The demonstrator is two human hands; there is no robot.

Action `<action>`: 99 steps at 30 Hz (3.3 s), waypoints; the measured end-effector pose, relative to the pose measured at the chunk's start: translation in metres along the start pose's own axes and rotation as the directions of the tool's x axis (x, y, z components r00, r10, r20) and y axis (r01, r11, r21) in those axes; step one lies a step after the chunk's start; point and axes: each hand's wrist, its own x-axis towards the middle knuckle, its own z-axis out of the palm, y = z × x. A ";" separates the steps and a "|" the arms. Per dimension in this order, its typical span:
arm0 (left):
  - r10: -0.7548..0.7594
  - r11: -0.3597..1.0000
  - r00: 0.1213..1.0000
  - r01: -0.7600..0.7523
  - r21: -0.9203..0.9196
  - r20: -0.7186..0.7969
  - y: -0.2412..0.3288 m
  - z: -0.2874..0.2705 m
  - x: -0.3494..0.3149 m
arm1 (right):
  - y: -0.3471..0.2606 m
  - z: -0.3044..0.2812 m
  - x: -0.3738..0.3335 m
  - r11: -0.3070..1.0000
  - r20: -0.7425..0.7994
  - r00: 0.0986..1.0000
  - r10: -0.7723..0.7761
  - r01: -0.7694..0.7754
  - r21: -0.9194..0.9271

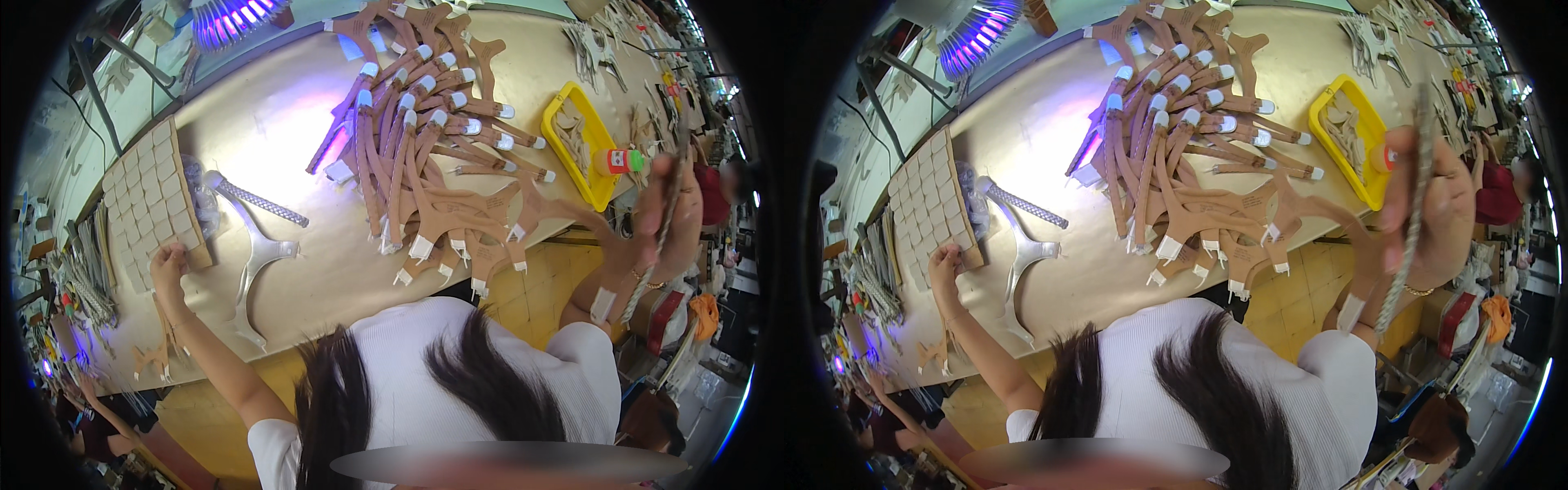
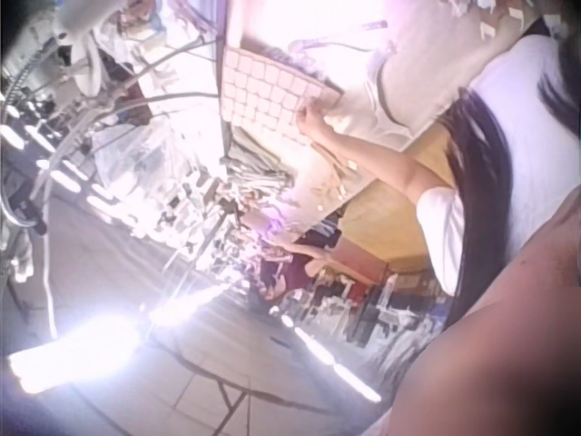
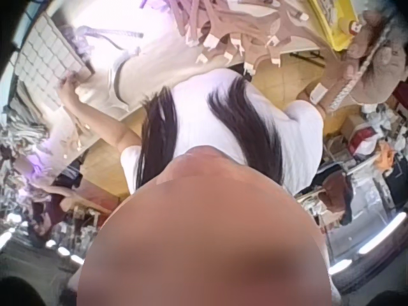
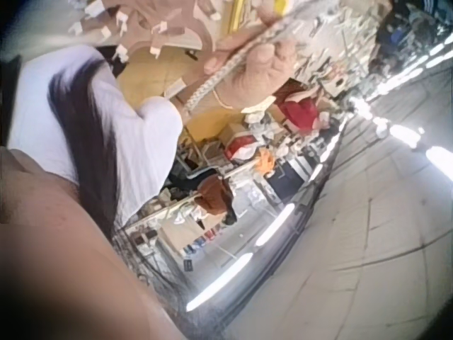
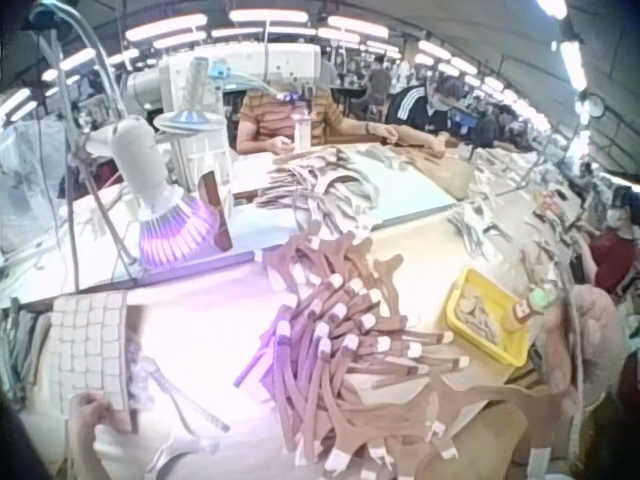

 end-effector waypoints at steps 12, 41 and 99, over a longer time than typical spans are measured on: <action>0.078 0.865 0.997 -0.053 -0.499 0.028 0.028 -0.025 -0.063 | 0.112 0.104 0.075 0.762 0.400 0.750 0.527 -0.625 0.168; 0.366 0.930 0.619 -0.271 -0.249 0.695 0.271 0.173 -0.031 | 0.168 0.132 0.146 0.840 0.340 0.801 0.492 -0.539 0.055; 0.383 0.910 0.500 -0.347 -0.225 0.777 0.282 0.170 0.009 | 0.194 0.142 0.165 0.879 0.398 0.803 0.443 -0.476 -0.019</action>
